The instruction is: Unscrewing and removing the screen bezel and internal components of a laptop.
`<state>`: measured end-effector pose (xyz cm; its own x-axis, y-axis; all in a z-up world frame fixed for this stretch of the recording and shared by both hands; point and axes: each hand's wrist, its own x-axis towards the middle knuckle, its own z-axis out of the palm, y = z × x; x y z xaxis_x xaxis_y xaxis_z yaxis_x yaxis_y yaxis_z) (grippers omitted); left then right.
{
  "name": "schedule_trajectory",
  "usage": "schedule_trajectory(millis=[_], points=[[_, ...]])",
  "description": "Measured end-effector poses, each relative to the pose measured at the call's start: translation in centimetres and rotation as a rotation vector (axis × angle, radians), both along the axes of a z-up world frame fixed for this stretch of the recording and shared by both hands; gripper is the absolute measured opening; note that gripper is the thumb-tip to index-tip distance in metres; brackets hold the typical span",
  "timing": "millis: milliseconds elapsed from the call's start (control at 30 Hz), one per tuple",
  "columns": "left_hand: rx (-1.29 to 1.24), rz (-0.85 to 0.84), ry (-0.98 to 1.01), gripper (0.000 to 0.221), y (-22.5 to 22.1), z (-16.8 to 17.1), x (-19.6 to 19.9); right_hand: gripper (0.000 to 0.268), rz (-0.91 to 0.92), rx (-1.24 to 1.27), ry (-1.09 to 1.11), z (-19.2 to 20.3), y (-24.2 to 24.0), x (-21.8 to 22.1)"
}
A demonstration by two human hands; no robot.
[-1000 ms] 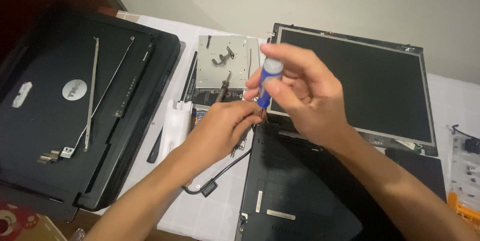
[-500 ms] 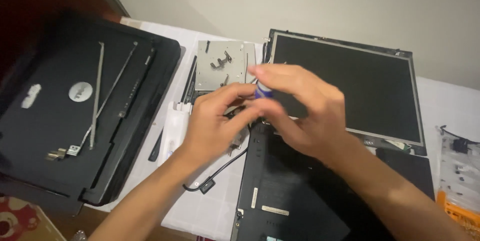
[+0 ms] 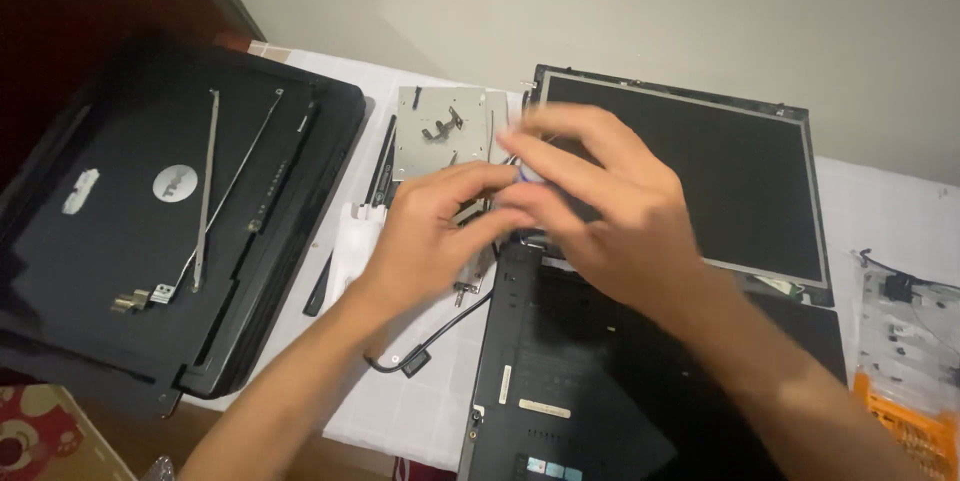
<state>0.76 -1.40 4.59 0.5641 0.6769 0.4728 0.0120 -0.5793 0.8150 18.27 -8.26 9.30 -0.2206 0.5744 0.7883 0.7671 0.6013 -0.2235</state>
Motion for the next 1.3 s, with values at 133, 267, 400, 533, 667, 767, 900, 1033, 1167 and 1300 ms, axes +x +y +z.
schedule_trajectory(millis=[133,267,400,533,667,767,900,1033,1167,1300], points=[[-0.079,-0.141,0.118,0.025,0.9,-0.1,-1.3,0.027,0.196,-0.273,0.124,0.9,-0.1,-0.2],[-0.217,-0.152,0.036,0.025,-0.3,0.9,-0.2,0.016,-0.005,0.048,0.054,0.0,1.0,-1.3],[-0.029,-0.110,-0.045,0.006,0.3,-0.9,-0.4,0.010,0.012,0.071,0.028,1.0,0.8,-1.8],[-0.096,-0.127,0.078,0.018,0.5,-0.5,-0.7,0.033,0.342,-0.330,0.126,1.7,0.4,-0.7],[-0.225,-0.127,0.233,0.018,0.5,0.0,-0.8,0.019,0.201,-0.179,0.162,-0.1,1.2,-0.8],[-0.036,-0.095,-0.063,0.015,0.1,-1.0,0.2,0.021,0.053,-0.061,0.020,-1.0,0.7,-1.7],[0.049,-0.056,-0.048,0.009,0.6,-1.1,-0.5,0.031,0.196,-0.197,0.124,-0.1,0.4,-1.3],[-0.204,-0.163,0.049,0.029,1.0,-0.9,-1.0,0.026,0.275,-0.290,0.198,-0.2,1.2,-0.8],[-0.042,-0.134,-0.018,0.018,0.1,-0.3,0.2,0.009,0.076,-0.056,0.177,-1.2,1.1,-1.5],[0.018,-0.080,-0.005,0.014,0.5,-0.7,-0.2,0.026,0.181,-0.202,0.150,-0.4,0.6,-0.6]])
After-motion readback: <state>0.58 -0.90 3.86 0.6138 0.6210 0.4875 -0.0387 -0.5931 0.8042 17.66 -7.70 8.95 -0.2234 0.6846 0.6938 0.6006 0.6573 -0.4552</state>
